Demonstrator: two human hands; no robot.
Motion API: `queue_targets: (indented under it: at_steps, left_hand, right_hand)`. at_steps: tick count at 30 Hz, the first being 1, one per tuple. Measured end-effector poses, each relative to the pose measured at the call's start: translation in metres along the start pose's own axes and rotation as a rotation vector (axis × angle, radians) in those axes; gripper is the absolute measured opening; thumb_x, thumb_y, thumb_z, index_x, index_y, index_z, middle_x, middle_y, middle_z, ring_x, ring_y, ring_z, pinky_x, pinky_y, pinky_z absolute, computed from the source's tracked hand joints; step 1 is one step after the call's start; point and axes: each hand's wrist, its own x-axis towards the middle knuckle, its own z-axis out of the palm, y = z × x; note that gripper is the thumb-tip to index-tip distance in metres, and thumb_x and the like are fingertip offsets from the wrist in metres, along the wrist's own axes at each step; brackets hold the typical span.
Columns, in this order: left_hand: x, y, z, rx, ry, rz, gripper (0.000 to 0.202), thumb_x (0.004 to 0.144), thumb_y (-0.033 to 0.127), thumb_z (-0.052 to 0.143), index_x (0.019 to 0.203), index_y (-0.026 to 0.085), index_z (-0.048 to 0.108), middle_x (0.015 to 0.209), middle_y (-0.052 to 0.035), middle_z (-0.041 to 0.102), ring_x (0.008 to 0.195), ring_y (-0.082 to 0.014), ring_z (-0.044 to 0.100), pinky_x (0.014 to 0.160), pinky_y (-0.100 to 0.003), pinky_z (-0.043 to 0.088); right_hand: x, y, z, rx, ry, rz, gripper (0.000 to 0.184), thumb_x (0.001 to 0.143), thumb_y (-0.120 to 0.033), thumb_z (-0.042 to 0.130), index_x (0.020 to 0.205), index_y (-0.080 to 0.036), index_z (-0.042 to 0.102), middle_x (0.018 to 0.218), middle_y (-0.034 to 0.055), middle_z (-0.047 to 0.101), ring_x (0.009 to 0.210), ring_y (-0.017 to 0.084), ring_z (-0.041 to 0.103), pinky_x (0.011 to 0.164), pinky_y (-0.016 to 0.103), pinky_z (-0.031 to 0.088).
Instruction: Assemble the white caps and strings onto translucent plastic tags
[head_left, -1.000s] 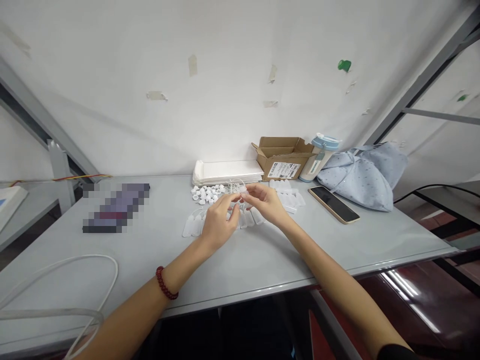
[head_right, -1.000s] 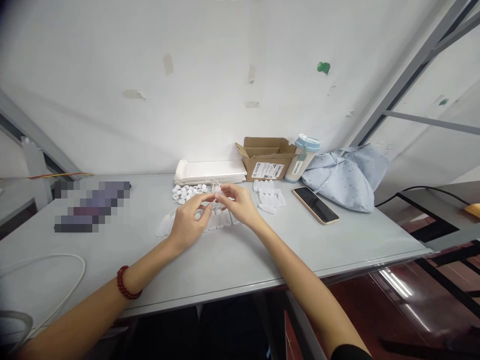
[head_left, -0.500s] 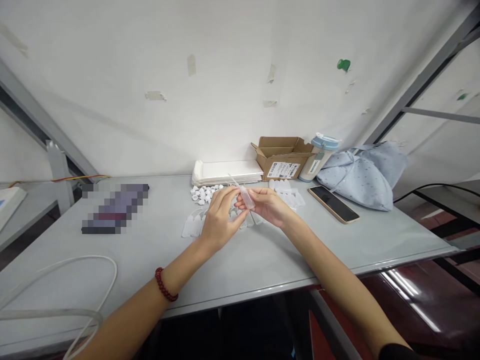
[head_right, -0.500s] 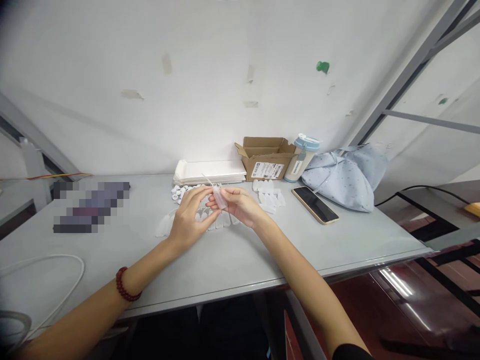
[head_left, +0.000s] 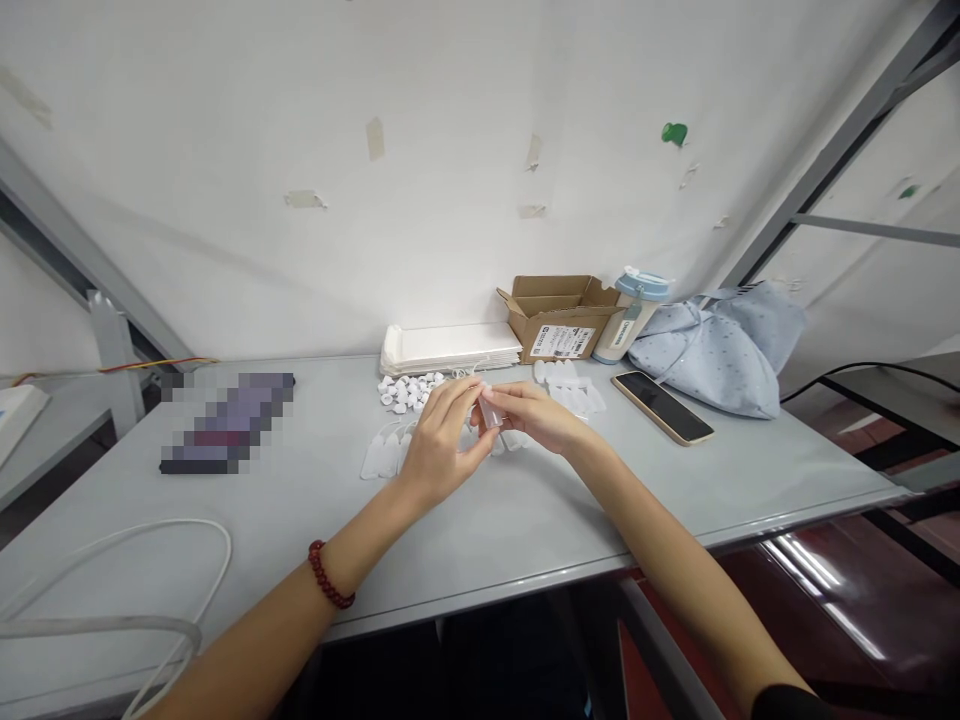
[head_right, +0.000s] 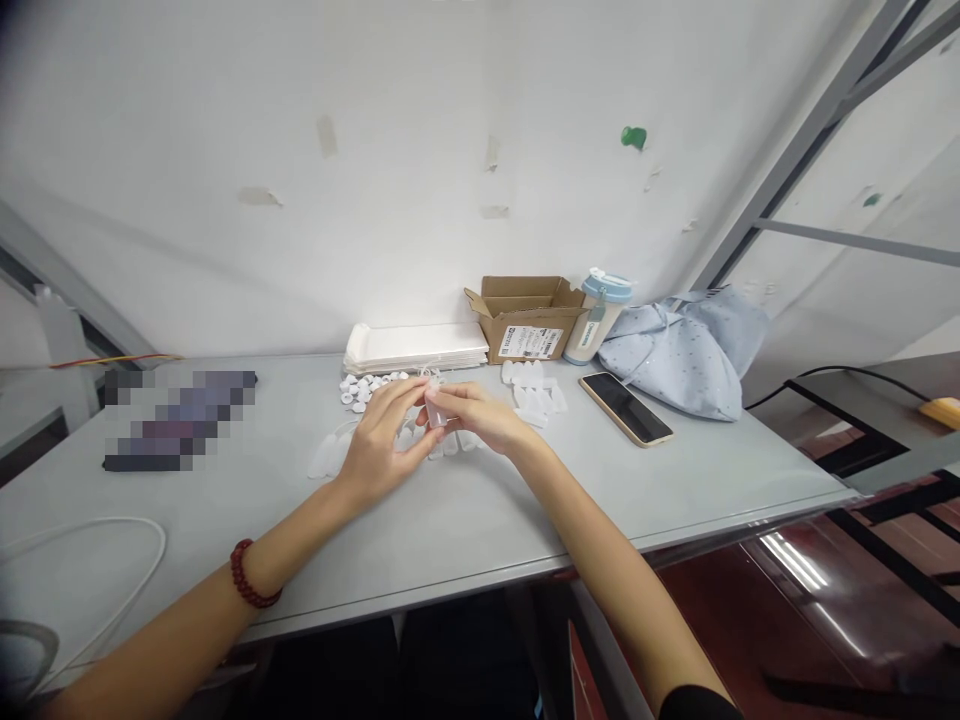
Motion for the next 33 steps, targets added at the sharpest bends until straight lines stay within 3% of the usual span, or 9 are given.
queue_targets:
  at_steps: [8,11,15,24,29,33]
  left_hand:
    - [0.001,0.005,-0.002,-0.018,-0.097,-0.007,0.040,0.081,0.022,0.062,0.118,0.017,0.051,0.119,-0.0115,0.057,0.116,-0.0256,0.048,0.100,-0.047,0.041]
    - [-0.001,0.012,-0.001,-0.060,-0.144,-0.037,0.040,0.080,0.022,0.064,0.117,0.017,0.052,0.118,-0.0109,0.057,0.114,-0.0251,0.048,0.099,-0.045,0.041]
    - [0.001,0.019,0.005,-0.108,-0.199,-0.083,0.036,0.078,0.022,0.065,0.112,0.017,0.054,0.113,-0.0100,0.059,0.111,-0.0245,0.050,0.096,-0.043,0.044]
    - [0.034,0.017,0.043,-0.078,-0.445,-0.190,0.035,0.075,0.021,0.062,0.108,0.015,0.054,0.111,-0.0102,0.060,0.108,-0.0278,0.049,0.091,-0.045,0.043]
    - [0.034,0.015,0.058,-0.075,-0.581,-0.284,0.038,0.076,0.022,0.059,0.112,0.017,0.051,0.112,-0.0101,0.059,0.110,-0.0283,0.049,0.091,-0.045,0.043]
    - [0.031,0.010,0.057,-0.071,-0.595,-0.286,0.041,0.077,0.027,0.060,0.115,0.017,0.051,0.118,-0.0115,0.057,0.114,-0.0294,0.047,0.094,-0.046,0.041]
  right_hand:
    - [-0.005,-0.005,-0.015,-0.205,-0.124,0.135,0.033,0.084,-0.045,0.055,0.084,-0.013,0.063,0.065,0.0007,0.058,0.049,0.007,0.049,0.040,0.018,0.033]
    - [-0.009,-0.011,-0.024,-0.308,-0.163,0.227,0.034,0.081,-0.045,0.059,0.083,-0.011,0.064,0.058,-0.0007,0.057,0.045,0.007,0.049,0.040,0.018,0.034]
    - [-0.017,-0.020,-0.038,-0.425,-0.206,0.299,0.040,0.077,-0.048,0.060,0.067,-0.010,0.064,0.064,0.0049,0.065,0.043,0.006,0.050,0.039,0.019,0.035]
    - [-0.025,-0.016,-0.070,-0.578,0.068,0.338,0.031,0.074,-0.040,0.063,0.063,-0.011,0.064,0.064,0.0065,0.068,0.043,0.007,0.051,0.036,0.019,0.033]
    - [-0.019,-0.004,-0.075,-0.609,0.087,0.449,0.023,0.071,-0.032,0.065,0.062,-0.011,0.063,0.060,0.0054,0.067,0.042,0.007,0.051,0.035,0.018,0.033]
    - [-0.016,-0.001,-0.075,-0.663,0.118,0.507,0.023,0.072,-0.028,0.063,0.057,-0.011,0.060,0.057,0.0060,0.066,0.041,0.008,0.052,0.034,0.018,0.033]
